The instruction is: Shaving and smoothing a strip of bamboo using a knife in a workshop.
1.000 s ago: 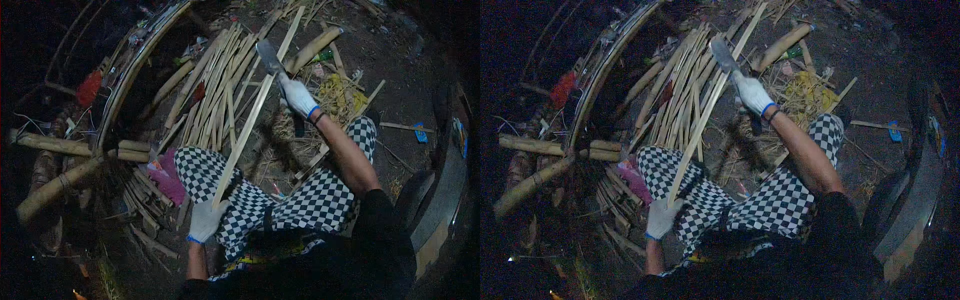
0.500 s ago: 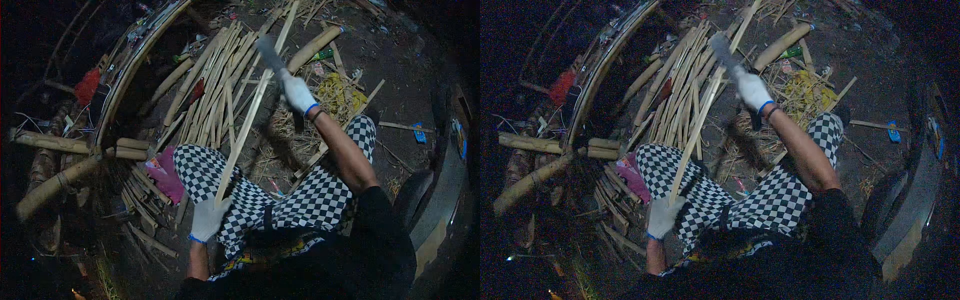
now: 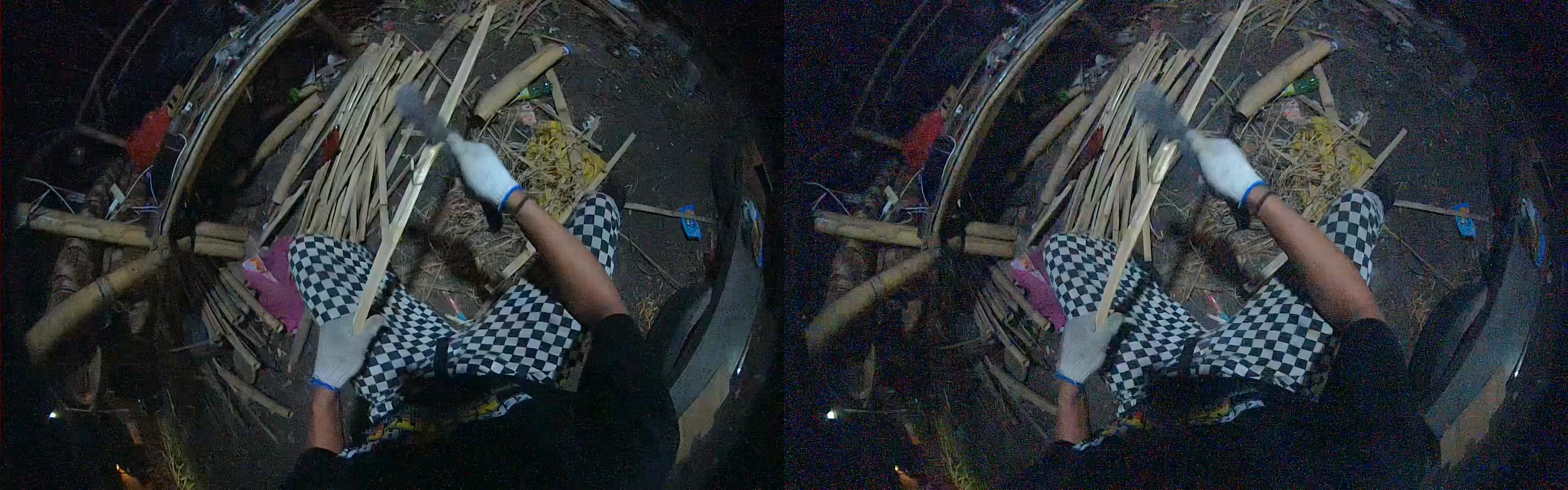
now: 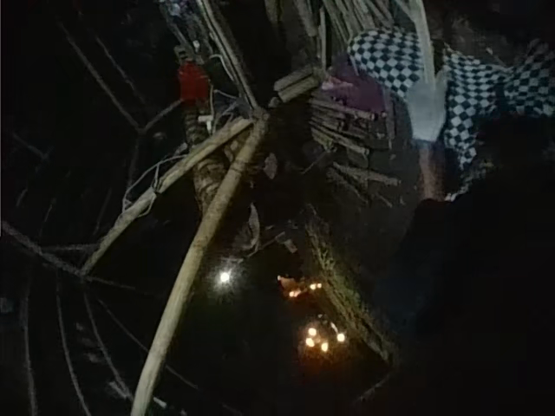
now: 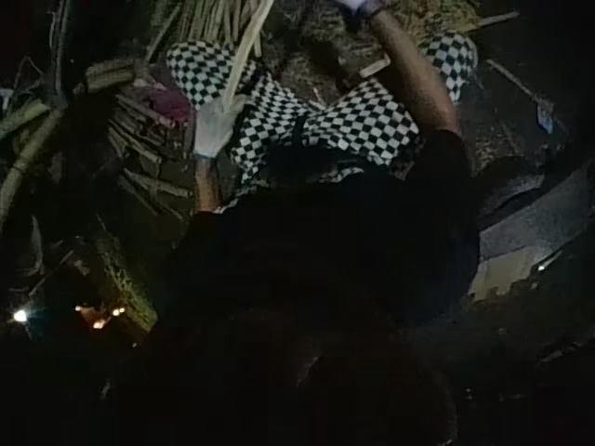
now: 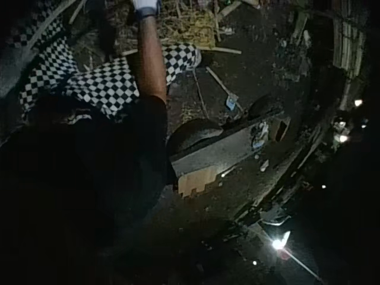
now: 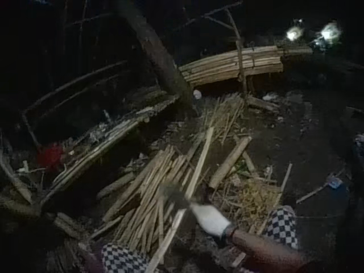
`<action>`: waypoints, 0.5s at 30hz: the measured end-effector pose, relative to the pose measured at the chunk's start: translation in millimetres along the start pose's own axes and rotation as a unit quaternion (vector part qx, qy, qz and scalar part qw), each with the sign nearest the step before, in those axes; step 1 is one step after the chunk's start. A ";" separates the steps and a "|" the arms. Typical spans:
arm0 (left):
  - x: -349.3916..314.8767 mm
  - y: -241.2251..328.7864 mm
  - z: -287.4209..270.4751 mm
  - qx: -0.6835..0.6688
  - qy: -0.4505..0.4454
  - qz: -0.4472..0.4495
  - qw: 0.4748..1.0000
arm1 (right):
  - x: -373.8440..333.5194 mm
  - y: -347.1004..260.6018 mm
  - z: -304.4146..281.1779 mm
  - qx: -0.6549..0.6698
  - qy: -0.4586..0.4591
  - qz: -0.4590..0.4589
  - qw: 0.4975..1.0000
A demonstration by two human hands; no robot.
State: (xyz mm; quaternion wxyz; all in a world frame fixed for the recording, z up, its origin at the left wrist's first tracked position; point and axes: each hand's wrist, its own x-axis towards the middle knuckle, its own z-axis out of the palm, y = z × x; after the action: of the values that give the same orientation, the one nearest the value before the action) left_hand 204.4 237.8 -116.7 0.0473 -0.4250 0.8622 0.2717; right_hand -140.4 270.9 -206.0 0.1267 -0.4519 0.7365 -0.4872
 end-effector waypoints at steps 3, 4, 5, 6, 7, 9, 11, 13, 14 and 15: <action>-0.3 0.9 3.9 -0.025 -0.001 0.020 0.999 | -4.5 0.6 18.4 0.066 0.043 0.053 0.996; 1.5 -3.3 6.9 -0.025 0.004 0.016 1.000 | -8.4 -16.1 31.4 -0.123 0.075 -0.206 0.968; 1.8 -8.5 9.9 -0.034 0.001 -0.019 0.999 | -21.3 -28.5 33.0 0.061 -0.104 0.080 0.990; 4.3 -9.6 8.0 -0.040 -0.008 -0.047 0.998 | -26.7 -37.4 31.0 0.101 -0.105 0.158 0.977; 7.0 -6.0 5.9 -0.009 -0.006 -0.024 1.000 | -19.3 -15.4 36.0 0.092 -0.033 0.027 0.995; 6.6 4.5 2.9 -0.031 -0.010 -0.036 0.999 | -11.1 -8.2 12.5 -0.060 -0.029 -0.055 0.996; 6.1 9.8 3.0 -0.034 -0.020 -0.060 0.997 | -8.0 -10.5 13.0 0.096 -0.039 0.092 0.990; 15.1 12.7 9.1 -0.037 0.014 -0.016 0.999 | -27.4 4.3 52.3 -0.050 0.005 -0.218 0.975; 18.4 2.3 14.0 -0.037 0.018 -0.020 0.999 | -40.3 -33.4 50.3 0.086 -0.165 0.081 0.979; 22.4 -6.5 17.1 -0.059 0.026 0.017 0.998 | -35.8 -28.5 50.3 0.043 -0.126 0.018 0.991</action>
State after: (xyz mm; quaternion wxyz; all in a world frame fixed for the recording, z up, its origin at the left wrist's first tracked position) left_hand 192.6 227.5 -141.0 -0.0049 -0.4192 0.8525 0.3121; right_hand -73.3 265.4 -216.3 0.2462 -0.4905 0.7010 -0.4553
